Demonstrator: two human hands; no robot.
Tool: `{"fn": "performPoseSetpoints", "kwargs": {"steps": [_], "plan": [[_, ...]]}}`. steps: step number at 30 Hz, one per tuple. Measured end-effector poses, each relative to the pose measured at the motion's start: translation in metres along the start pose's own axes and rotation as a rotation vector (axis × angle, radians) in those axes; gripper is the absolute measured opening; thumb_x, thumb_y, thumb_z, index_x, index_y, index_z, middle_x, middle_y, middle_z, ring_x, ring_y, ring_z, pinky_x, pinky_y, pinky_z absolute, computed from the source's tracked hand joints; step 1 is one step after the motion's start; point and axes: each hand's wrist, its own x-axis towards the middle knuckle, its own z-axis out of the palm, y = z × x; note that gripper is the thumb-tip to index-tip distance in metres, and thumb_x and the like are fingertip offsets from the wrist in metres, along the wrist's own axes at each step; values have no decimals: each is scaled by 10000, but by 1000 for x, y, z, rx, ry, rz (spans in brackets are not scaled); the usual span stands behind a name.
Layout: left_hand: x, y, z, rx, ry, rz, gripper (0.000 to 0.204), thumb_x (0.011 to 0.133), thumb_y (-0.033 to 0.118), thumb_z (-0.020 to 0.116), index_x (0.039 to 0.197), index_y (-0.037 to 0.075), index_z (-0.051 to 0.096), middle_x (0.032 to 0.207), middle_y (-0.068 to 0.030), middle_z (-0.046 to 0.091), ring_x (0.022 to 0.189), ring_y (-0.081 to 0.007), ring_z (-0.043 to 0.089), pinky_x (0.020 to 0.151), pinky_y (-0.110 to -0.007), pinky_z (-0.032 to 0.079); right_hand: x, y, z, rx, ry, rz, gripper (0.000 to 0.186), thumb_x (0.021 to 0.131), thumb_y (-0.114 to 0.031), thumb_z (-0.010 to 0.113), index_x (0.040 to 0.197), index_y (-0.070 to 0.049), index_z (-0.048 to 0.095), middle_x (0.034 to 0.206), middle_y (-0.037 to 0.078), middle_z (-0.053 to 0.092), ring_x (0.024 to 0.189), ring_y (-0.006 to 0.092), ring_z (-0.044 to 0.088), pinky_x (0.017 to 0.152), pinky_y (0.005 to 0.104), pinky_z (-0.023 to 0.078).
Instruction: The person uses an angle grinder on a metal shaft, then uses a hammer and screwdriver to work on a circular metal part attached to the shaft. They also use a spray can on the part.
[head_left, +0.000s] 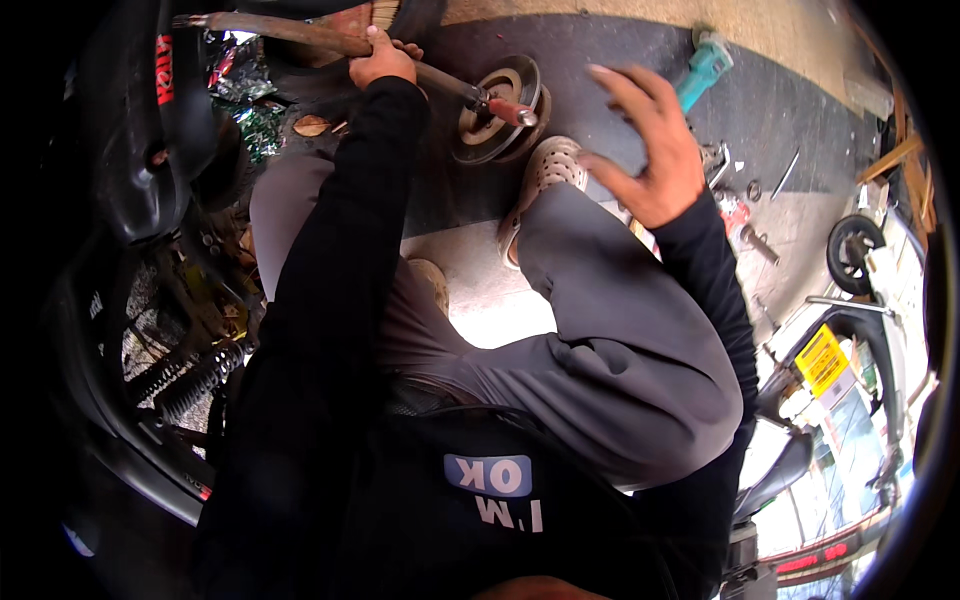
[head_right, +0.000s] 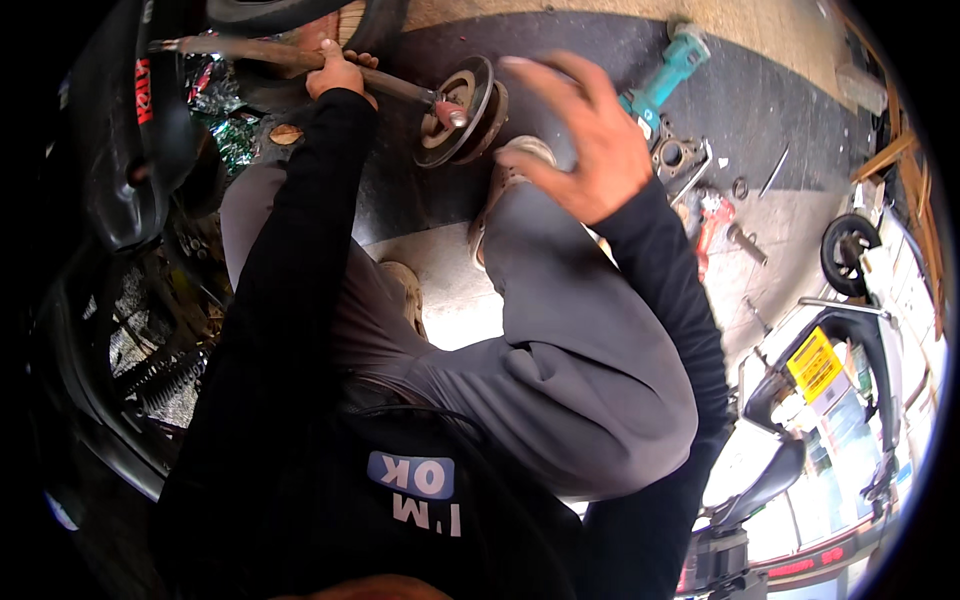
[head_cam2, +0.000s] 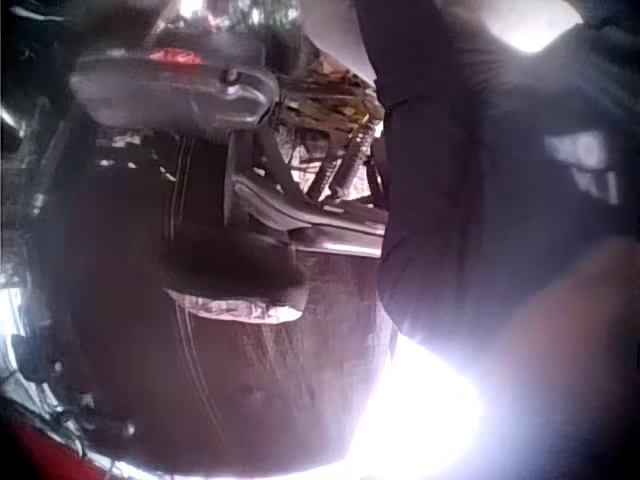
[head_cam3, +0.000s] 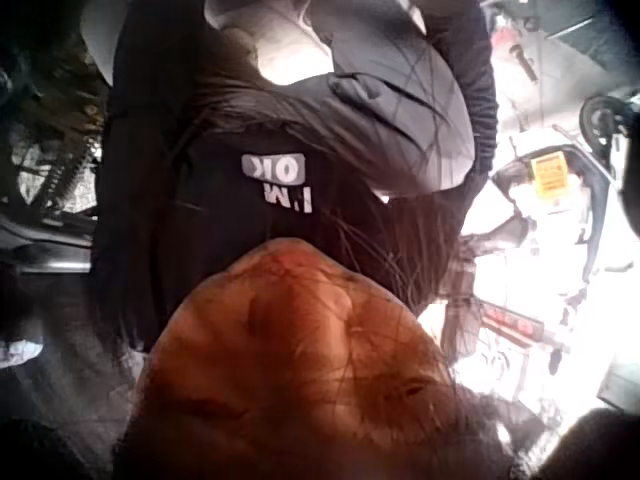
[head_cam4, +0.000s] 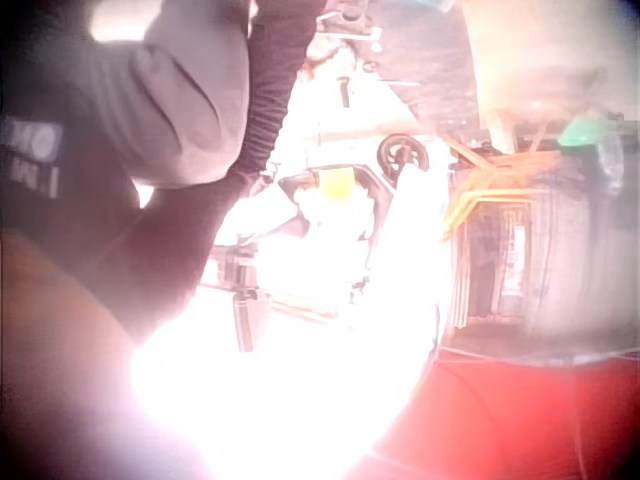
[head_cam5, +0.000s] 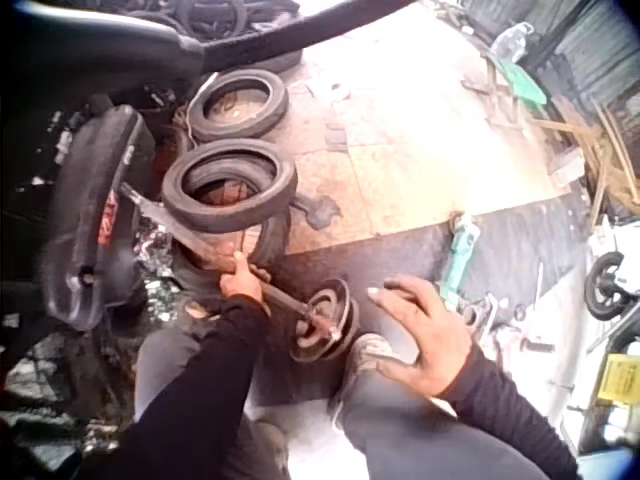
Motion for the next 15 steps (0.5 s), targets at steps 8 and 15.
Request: {"fn": "performPoseSetpoints", "kwargs": {"steps": [8, 15], "plan": [[-39, 9, 31, 134, -257, 142, 244, 1002, 250, 620, 876, 62, 529, 716, -51, 578, 626, -203, 594, 749, -400, 586, 3, 47, 43, -419, -99, -108, 237, 888, -152, 666, 1123, -145, 692, 997, 96, 657, 878, 298, 690, 753, 400, 563], [-11, 20, 74, 81, -766, -249, 327, 952, 305, 636, 705, 120, 527, 711, -72, 618, 793, -270, 653, 908, -476, 534, 5, 128, 40, -213, 161, -195, 155, 873, -133, 657, 1000, -44, 671, 948, 180, 627, 866, 394, 652, 762, 473, 533]]}}
